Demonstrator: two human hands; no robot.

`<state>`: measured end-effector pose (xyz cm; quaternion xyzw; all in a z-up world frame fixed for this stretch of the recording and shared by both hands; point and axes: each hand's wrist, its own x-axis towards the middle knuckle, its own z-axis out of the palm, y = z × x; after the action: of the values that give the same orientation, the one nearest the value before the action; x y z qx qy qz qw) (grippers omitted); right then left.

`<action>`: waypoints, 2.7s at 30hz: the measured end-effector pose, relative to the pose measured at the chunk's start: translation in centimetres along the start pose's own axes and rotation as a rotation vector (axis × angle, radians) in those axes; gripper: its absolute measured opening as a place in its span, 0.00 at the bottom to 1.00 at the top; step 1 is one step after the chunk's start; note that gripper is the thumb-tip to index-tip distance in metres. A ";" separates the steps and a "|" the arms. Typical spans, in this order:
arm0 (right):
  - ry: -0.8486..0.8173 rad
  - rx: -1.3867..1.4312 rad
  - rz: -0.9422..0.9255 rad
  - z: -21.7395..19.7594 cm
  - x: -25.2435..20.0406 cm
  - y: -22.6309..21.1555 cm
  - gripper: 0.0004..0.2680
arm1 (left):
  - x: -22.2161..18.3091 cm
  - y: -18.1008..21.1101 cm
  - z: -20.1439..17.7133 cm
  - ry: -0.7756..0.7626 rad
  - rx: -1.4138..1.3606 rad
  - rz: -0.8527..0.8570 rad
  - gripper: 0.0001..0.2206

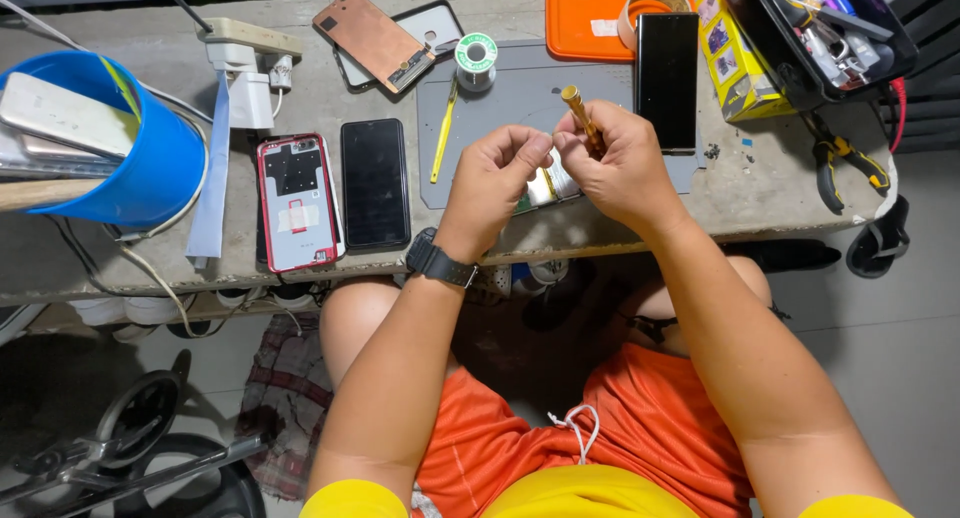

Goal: Reassembling a mobile phone by installing the battery and internal components using a screwdriver.

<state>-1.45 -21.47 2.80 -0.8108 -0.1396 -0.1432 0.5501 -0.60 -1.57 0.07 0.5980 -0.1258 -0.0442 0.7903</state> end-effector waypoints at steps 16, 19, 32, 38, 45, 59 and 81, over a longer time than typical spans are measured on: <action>-0.069 -0.266 -0.148 -2.3 0.0 1.1 0.03 | 0.4 1.2 -3.0 0.069 0.495 0.174 0.06; -0.065 -0.298 -0.080 -3.3 -1.2 2.3 0.03 | -0.3 3.4 -3.8 -0.125 1.106 0.324 0.16; -0.163 -0.525 -0.068 -3.9 -3.6 1.9 0.05 | -0.8 4.0 -2.8 -0.282 1.244 0.140 0.40; -0.198 -0.562 -0.030 -3.6 -3.9 2.3 0.04 | -1.0 4.4 -2.8 -0.291 1.227 0.144 0.40; -0.222 -0.661 -0.022 -3.7 -3.5 3.0 0.03 | -0.9 4.6 -2.7 -0.299 1.236 0.122 0.40; -0.404 -0.918 0.170 -3.3 -0.4 -0.2 0.06 | -1.2 4.2 -2.5 -0.259 1.231 0.182 0.37; -0.427 -0.886 0.370 -2.1 1.2 -4.9 0.09 | -0.8 2.6 -3.1 -0.257 1.223 0.189 0.37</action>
<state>-2.37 -21.61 8.17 -0.9879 -0.0292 0.0797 0.1300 -0.85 2.25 1.69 0.9179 -0.2745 0.0342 0.2846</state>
